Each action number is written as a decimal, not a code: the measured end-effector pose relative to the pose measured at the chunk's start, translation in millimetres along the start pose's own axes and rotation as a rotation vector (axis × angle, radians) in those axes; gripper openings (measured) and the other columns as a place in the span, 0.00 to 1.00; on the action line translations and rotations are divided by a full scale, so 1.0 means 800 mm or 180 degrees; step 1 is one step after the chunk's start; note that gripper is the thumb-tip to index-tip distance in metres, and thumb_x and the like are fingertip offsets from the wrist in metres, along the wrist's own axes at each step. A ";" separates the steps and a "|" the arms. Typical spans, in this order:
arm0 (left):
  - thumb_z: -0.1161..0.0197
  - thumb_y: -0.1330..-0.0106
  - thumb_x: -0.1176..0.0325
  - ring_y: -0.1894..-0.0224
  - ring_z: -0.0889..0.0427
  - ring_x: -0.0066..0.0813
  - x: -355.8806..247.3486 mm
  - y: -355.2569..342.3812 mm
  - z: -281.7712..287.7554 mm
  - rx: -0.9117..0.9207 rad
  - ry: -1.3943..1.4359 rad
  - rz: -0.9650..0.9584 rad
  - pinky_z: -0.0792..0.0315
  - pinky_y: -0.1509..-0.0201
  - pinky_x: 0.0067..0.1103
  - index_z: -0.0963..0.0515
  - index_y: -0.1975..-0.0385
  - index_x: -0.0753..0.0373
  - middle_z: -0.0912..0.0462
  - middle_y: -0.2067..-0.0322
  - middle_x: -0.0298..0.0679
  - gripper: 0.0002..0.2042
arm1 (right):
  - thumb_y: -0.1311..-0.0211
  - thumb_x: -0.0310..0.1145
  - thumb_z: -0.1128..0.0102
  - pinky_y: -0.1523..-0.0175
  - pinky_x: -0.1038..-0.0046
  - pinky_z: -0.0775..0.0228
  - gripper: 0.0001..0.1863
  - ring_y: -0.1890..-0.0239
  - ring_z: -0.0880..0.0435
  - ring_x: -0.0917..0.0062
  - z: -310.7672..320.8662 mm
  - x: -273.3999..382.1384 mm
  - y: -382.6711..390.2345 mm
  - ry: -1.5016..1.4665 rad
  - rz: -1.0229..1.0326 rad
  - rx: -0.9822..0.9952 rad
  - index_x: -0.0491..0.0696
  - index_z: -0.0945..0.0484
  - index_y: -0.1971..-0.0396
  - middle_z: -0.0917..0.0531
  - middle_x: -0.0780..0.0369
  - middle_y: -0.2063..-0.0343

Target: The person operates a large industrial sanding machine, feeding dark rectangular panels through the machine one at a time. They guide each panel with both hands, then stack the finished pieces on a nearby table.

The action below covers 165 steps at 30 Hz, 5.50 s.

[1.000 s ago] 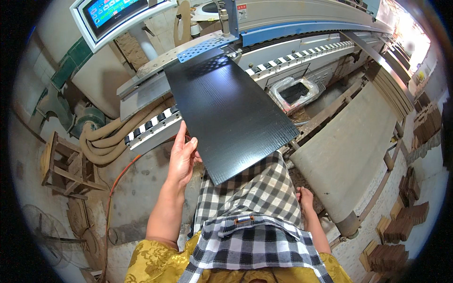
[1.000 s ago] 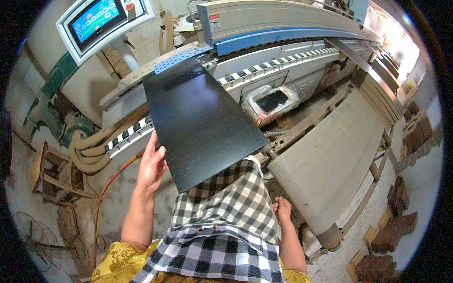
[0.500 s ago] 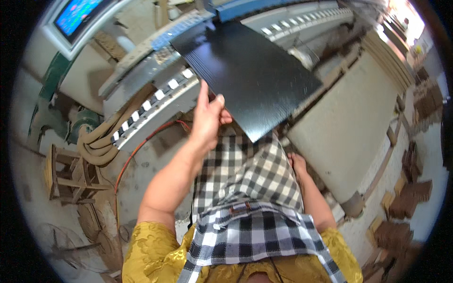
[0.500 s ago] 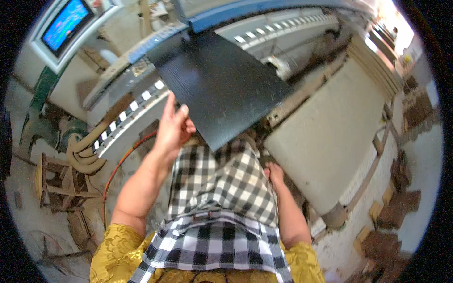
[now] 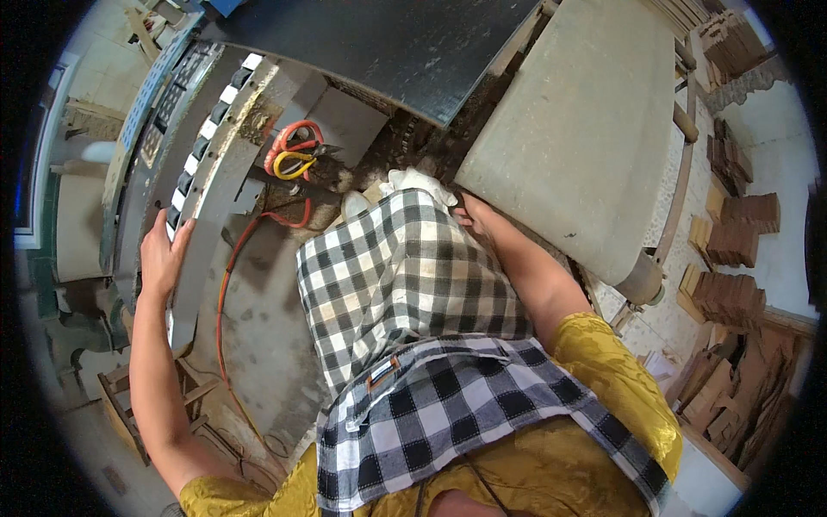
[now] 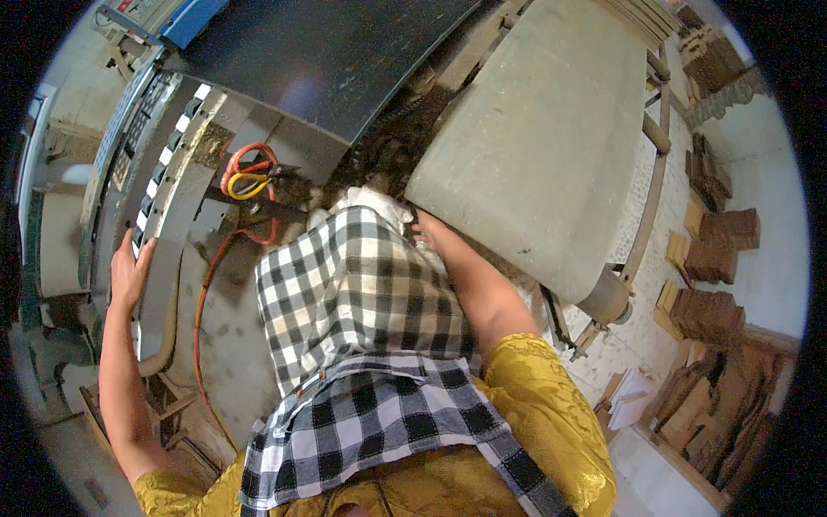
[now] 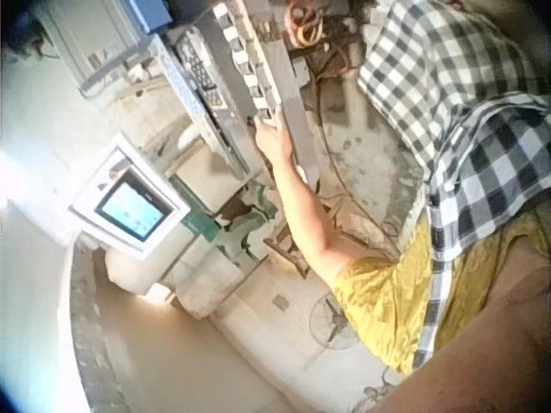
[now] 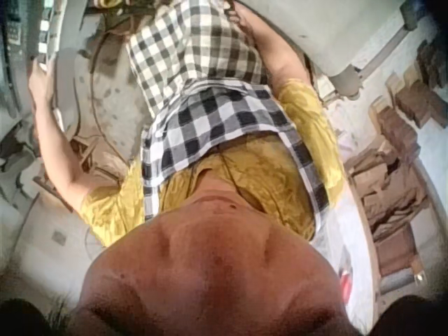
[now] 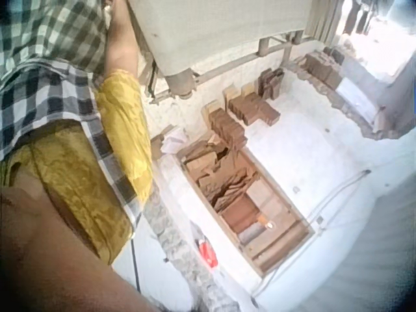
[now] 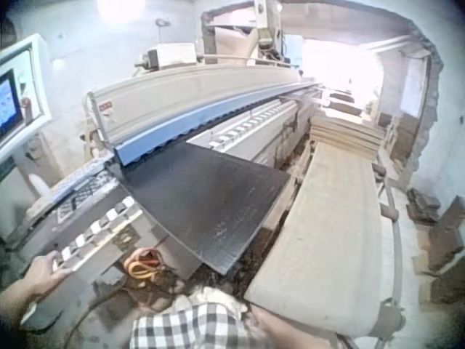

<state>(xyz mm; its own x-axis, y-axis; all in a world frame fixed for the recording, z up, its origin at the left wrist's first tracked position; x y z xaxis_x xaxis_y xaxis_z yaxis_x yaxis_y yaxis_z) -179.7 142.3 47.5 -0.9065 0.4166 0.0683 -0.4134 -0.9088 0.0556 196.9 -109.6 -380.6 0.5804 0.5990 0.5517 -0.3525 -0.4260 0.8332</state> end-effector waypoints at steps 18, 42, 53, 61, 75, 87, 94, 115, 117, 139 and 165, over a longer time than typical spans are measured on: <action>0.45 0.42 0.55 0.60 0.29 0.59 0.011 0.011 -0.012 -0.0442 0.0023 -0.0229 0.35 0.56 0.37 0.36 0.52 0.73 0.26 0.64 0.61 0.26 | 0.43 0.55 0.56 0.53 0.64 0.32 0.27 0.59 0.24 0.64 -0.050 0.001 -0.058 0.0067 0.0369 0.0557 0.46 0.25 0.60 0.22 0.56 0.62; 0.43 0.43 0.55 0.69 0.26 0.54 -0.020 0.012 0.011 -0.0564 0.0065 -0.0313 0.35 0.65 0.38 0.32 0.61 0.65 0.24 0.72 0.55 0.20 | 0.44 0.32 0.60 0.48 0.58 0.36 0.17 0.53 0.26 0.51 -0.042 0.070 -0.038 0.2291 0.1206 -0.1504 0.41 0.24 0.62 0.24 0.44 0.59; 0.43 0.43 0.55 0.69 0.26 0.53 -0.021 0.013 0.009 -0.0617 0.0034 -0.0360 0.35 0.64 0.37 0.32 0.61 0.65 0.24 0.72 0.54 0.19 | 0.41 0.35 0.64 0.44 0.58 0.39 0.20 0.50 0.29 0.52 -0.044 0.087 -0.006 0.2379 0.1104 -0.1386 0.40 0.25 0.60 0.26 0.46 0.55; 0.44 0.42 0.55 0.68 0.26 0.53 -0.019 0.015 0.007 -0.0488 0.0057 -0.0231 0.35 0.63 0.37 0.32 0.60 0.66 0.24 0.72 0.54 0.20 | 0.38 0.37 0.68 0.40 0.61 0.46 0.22 0.44 0.34 0.54 -0.048 0.101 0.039 0.2239 0.0695 -0.1376 0.41 0.28 0.54 0.30 0.48 0.49; 0.43 0.43 0.56 0.68 0.26 0.52 -0.022 0.016 0.012 -0.0494 0.0098 -0.0234 0.35 0.62 0.37 0.32 0.60 0.66 0.24 0.72 0.55 0.19 | 0.42 0.38 0.60 0.47 0.59 0.38 0.19 0.52 0.27 0.54 -0.041 0.052 -0.081 0.2583 0.1266 -0.1341 0.43 0.25 0.59 0.25 0.46 0.57; 0.43 0.43 0.56 0.68 0.26 0.53 -0.020 0.015 0.007 -0.0519 0.0080 -0.0235 0.35 0.63 0.37 0.32 0.60 0.66 0.24 0.72 0.55 0.20 | 0.45 0.33 0.57 0.50 0.58 0.34 0.15 0.55 0.25 0.52 -0.039 0.048 -0.078 0.2435 0.1359 -0.1690 0.44 0.23 0.64 0.23 0.45 0.60; 0.43 0.42 0.56 0.68 0.26 0.53 -0.022 0.016 0.008 -0.0486 0.0024 -0.0188 0.34 0.62 0.36 0.32 0.60 0.66 0.24 0.72 0.55 0.20 | 0.47 0.29 0.56 0.55 0.59 0.30 0.14 0.59 0.22 0.54 -0.044 0.059 -0.066 0.2875 0.1474 -0.1701 0.41 0.22 0.67 0.21 0.46 0.64; 0.44 0.42 0.55 0.67 0.26 0.53 -0.022 0.013 0.012 -0.0530 0.0027 -0.0208 0.34 0.61 0.37 0.32 0.58 0.66 0.24 0.71 0.56 0.20 | 0.47 0.34 0.50 0.54 0.60 0.32 0.13 0.58 0.23 0.53 -0.039 0.033 -0.124 0.3026 0.1737 -0.1356 0.45 0.23 0.64 0.21 0.47 0.65; 0.44 0.42 0.55 0.67 0.26 0.53 -0.022 0.014 0.011 -0.0551 0.0026 -0.0212 0.35 0.61 0.37 0.32 0.58 0.66 0.24 0.71 0.56 0.20 | 0.47 0.34 0.51 0.53 0.60 0.32 0.13 0.57 0.23 0.53 -0.040 0.033 -0.123 0.3070 0.1613 -0.1423 0.45 0.23 0.64 0.22 0.47 0.64; 0.45 0.40 0.54 0.68 0.26 0.55 -0.019 0.015 0.004 -0.0654 0.0020 -0.0313 0.34 0.63 0.38 0.32 0.57 0.66 0.24 0.72 0.57 0.21 | 0.48 0.27 0.53 0.54 0.60 0.31 0.12 0.57 0.22 0.55 -0.045 0.069 -0.051 0.2698 0.1464 -0.1429 0.40 0.22 0.68 0.22 0.47 0.62; 0.50 0.37 0.50 0.64 0.26 0.57 -0.011 0.013 -0.002 -0.0456 -0.0022 -0.0257 0.32 0.62 0.38 0.33 0.54 0.66 0.25 0.68 0.59 0.24 | 0.48 0.29 0.52 0.58 0.61 0.30 0.11 0.61 0.21 0.56 -0.026 0.007 -0.186 0.2223 0.2176 -0.1355 0.43 0.21 0.70 0.20 0.48 0.68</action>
<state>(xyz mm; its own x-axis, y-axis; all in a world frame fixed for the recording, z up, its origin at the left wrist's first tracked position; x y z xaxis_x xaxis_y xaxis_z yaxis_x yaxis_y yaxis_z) -175.7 129.4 46.1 -0.8695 0.4880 0.0762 -0.4932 -0.8661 -0.0814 237.3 -28.4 -500.6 -0.3398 0.6359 0.6930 -0.7501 -0.6277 0.2081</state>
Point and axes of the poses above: each hand's wrist, its own y-axis away from the middle knuckle, its own z-axis out of the back of the hand, x = y × z, the point moved 5 cm from there along -y, towards the middle knuckle
